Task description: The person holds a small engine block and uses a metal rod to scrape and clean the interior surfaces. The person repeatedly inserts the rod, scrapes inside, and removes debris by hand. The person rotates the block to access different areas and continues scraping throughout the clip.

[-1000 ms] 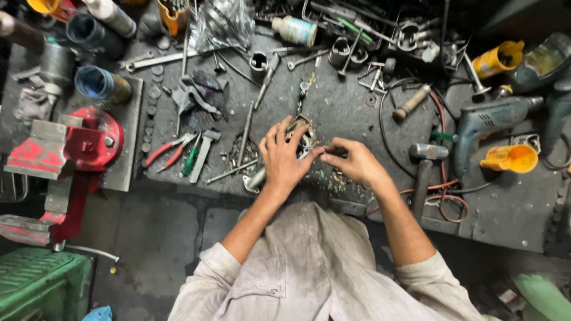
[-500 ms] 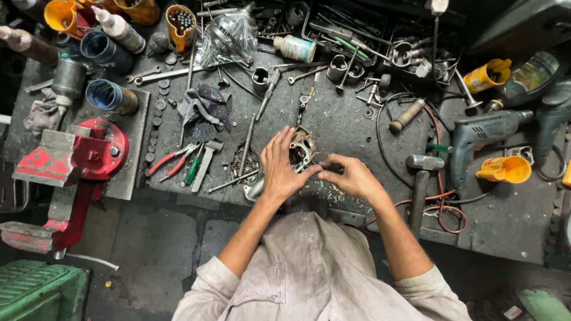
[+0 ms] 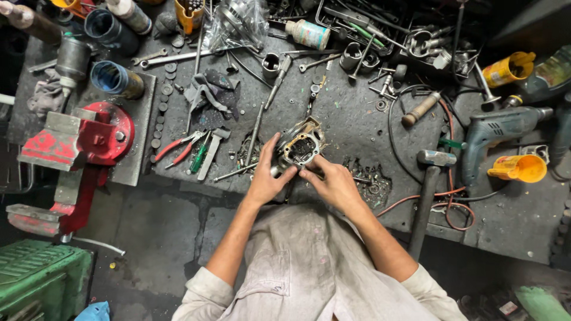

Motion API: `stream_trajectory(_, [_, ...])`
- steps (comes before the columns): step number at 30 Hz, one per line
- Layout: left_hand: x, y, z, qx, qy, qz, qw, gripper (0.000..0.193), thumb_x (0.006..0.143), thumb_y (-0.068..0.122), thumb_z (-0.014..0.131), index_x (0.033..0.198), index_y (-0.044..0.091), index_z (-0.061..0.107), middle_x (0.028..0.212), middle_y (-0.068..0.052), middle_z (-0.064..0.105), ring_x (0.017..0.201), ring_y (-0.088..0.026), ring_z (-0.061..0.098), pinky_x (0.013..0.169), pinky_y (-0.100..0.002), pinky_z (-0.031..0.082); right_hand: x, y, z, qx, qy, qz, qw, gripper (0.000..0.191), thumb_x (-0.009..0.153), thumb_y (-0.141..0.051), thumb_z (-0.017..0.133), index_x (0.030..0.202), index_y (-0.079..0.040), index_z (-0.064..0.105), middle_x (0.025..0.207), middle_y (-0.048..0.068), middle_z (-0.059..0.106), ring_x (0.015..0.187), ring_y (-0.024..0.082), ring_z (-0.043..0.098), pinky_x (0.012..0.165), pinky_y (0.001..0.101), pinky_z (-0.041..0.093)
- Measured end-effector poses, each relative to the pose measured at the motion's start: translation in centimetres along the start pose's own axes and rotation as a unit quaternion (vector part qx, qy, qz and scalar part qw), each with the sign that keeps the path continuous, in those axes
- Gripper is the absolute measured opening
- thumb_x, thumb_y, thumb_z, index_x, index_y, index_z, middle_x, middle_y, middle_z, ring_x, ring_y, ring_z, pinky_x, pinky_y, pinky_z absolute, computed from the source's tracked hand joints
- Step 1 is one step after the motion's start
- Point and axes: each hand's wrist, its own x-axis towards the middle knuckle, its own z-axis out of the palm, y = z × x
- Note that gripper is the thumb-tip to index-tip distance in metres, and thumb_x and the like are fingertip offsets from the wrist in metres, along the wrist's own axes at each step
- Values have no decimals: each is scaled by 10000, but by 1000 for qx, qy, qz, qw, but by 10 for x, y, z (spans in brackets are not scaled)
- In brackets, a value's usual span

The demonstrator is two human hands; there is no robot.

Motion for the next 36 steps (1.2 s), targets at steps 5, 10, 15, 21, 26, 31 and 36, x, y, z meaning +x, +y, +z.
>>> stream_trajectory(5, [5,-4,5,22,12,18,1000,838,935,247,777,1596,16,316,1621,-215,405,1520,-365,395,1260,-433,312,7,-8,0,16,21,-1,1000,305,866,-339,783,978,-62,719,931,132,765,844,329,755,723,418,564])
stream_trajectory(10, [10,-8,12,20,34,51,998,848,920,320,805,1553,6,337,1613,-230,401,1517,-390,380,1254,-455,301,11,-5,0,20,64,-30,997,303,813,-308,840,935,-49,742,980,115,698,898,318,712,764,410,538])
stream_trajectory(15, [16,-8,14,23,41,-7,999,852,867,396,833,1513,31,414,1465,-194,518,1366,-351,537,1151,-431,435,16,-3,0,9,92,-10,996,303,776,-291,880,928,-54,766,912,115,649,856,310,676,760,416,520])
stream_trajectory(21, [23,-8,22,85,85,-43,992,765,808,455,862,1353,24,543,1283,-178,614,1224,-345,602,1048,-433,477,26,-1,-5,4,104,-20,994,314,751,-306,889,948,-81,793,910,127,599,825,320,666,722,428,528])
stream_trajectory(26, [27,-10,32,99,143,-61,983,681,816,446,872,1272,23,594,1197,-173,665,1171,-344,634,1015,-426,491,25,-8,3,-15,146,-32,989,294,824,-301,857,988,-69,782,974,139,607,804,324,665,685,425,520])
stream_trajectory(31, [25,-11,16,-37,68,-64,995,727,818,400,863,1351,27,539,1257,-141,664,1189,-277,647,1041,-380,509,20,-6,-1,27,97,-40,994,280,840,-286,843,972,-50,770,958,127,635,836,310,683,730,412,535])
stream_trajectory(36, [22,-11,7,-44,22,-48,998,787,816,350,877,1427,27,500,1338,-135,621,1256,-249,605,1082,-370,478,29,4,-6,65,43,-85,993,270,815,-273,834,930,-41,758,991,113,679,906,289,711,782,394,554])
